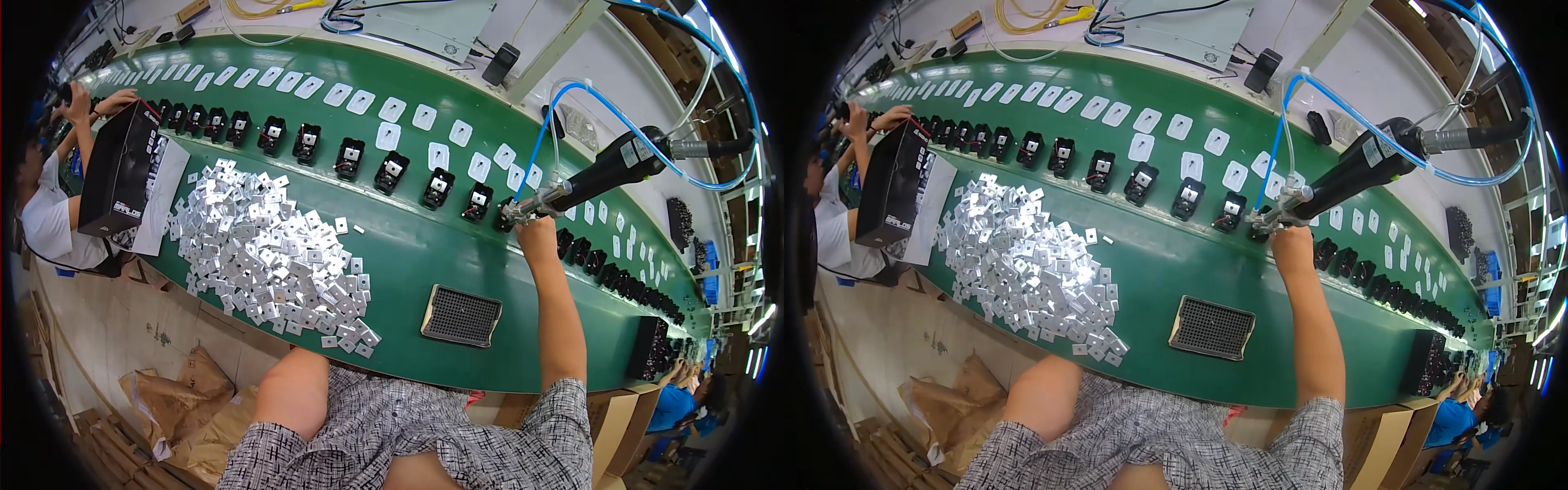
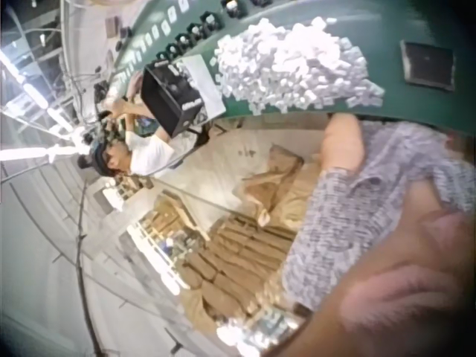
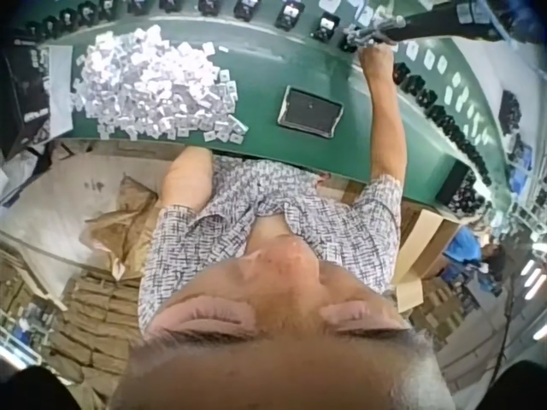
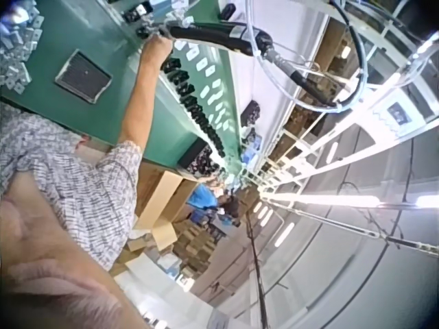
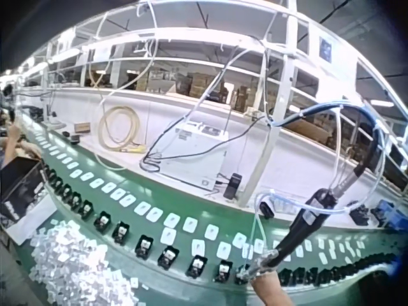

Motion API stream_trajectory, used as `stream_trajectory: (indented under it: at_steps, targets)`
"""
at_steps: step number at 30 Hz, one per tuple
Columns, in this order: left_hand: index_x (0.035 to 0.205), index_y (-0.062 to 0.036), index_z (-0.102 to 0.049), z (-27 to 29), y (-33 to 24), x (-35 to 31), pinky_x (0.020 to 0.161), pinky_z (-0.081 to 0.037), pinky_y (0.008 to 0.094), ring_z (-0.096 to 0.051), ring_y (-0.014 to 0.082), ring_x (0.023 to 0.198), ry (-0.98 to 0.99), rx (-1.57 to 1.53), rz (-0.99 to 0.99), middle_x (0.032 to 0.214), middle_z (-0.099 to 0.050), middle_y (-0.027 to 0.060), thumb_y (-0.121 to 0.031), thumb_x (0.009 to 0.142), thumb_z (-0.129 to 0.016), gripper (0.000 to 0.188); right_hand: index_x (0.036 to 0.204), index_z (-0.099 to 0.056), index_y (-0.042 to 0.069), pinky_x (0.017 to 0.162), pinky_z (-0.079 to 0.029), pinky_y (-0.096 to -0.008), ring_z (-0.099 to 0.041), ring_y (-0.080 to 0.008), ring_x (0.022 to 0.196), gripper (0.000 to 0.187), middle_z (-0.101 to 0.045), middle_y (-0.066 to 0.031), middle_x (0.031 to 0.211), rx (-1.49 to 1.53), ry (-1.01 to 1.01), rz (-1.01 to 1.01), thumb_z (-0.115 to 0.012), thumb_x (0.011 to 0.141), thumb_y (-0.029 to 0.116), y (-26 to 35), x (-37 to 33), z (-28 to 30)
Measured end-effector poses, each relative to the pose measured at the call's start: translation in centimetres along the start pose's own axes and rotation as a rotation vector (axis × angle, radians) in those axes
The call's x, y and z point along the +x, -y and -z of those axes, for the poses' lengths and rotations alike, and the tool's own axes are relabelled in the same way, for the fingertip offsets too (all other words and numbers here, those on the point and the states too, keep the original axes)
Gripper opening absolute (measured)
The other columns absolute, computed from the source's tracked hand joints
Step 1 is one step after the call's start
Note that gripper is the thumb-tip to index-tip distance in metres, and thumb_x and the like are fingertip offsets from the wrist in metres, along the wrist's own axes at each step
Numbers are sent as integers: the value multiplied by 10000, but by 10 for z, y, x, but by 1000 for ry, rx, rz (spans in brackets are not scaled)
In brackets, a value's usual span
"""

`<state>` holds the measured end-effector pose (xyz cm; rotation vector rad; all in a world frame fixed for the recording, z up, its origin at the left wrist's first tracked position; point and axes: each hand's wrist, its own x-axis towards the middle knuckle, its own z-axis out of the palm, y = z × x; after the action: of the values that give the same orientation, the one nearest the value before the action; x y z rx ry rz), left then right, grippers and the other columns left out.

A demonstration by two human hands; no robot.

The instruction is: Assemble electronic components by picking screws and using an electric screwdriver to fasten them into device units on an assembly line.

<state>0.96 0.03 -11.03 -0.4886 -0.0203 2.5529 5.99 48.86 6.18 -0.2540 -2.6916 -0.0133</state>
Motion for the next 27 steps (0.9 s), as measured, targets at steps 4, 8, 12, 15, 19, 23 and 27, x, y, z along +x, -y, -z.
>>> stream_trajectory:
  at_steps: [4, 8, 12, 15, 19, 23, 27]
  targets:
    - [1632, -293, -248, -6, -5, -10, 1255, -194, 572, -245, 295, 1547, -31, 52, -11, 1675, -287, 47, -670, 1027, -149, 720, 933, -743, 31, 718, -534, -395, -672, -342, 798, 134, -711, -127, 962, -63, 92, -98, -732, 803, 60, 47, 9, 38]
    - [1636, -297, -239, -27, 0, -18, 1262, -167, 575, -215, 297, 1558, -75, 113, -60, 1687, -258, 46, -697, 1014, -150, 745, 918, -722, 11, 703, -517, -399, -634, -318, 784, 77, -673, -113, 956, 75, -9, -103, -676, 862, 36, 89, -20, 78]
    - [1635, -300, -239, 7, -11, 1, 1258, -175, 578, -226, 298, 1554, -47, 7, -100, 1686, -261, 47, -725, 998, -141, 772, 942, -734, 40, 730, -547, -360, -676, -279, 833, 105, -714, -101, 958, 518, 178, 70, -749, 838, 46, 189, -27, 108]
    - [1627, -302, -253, 78, -41, 31, 1237, -244, 581, -307, 300, 1525, 172, -416, -61, 1663, -313, 51, -767, 970, -109, 818, 989, -735, 79, 766, -559, -343, -687, -259, 865, 154, -729, -50, 978, 755, 207, 344, -756, 837, 65, 269, -1, 92]
    - [1626, -301, -258, 9, -6, 23, 1234, -246, 585, -305, 300, 1527, 86, -257, -87, 1659, -323, 51, -783, 956, -103, 840, 1023, -709, 64, 777, -552, -338, -686, -256, 880, 183, -737, -42, 1018, 763, 203, 505, -734, 842, 48, 297, 20, 45]
    - [1625, -300, -265, -68, 6, -6, 1230, -248, 590, -302, 300, 1528, -3, -54, -209, 1654, -335, 51, -803, 937, -94, 869, 999, -703, 44, 761, -547, -339, -684, -255, 867, 171, -741, -48, 1018, 752, 260, 590, -735, 832, 28, 305, 27, 30]
    - [1625, -300, -265, -106, 2, -22, 1232, -242, 590, -292, 300, 1532, -6, -80, -207, 1656, -332, 50, -804, 934, -96, 873, 982, -705, 41, 741, -543, -345, -678, -260, 841, 151, -737, -52, 1013, 731, 322, 556, -730, 833, 25, 300, 30, 34]
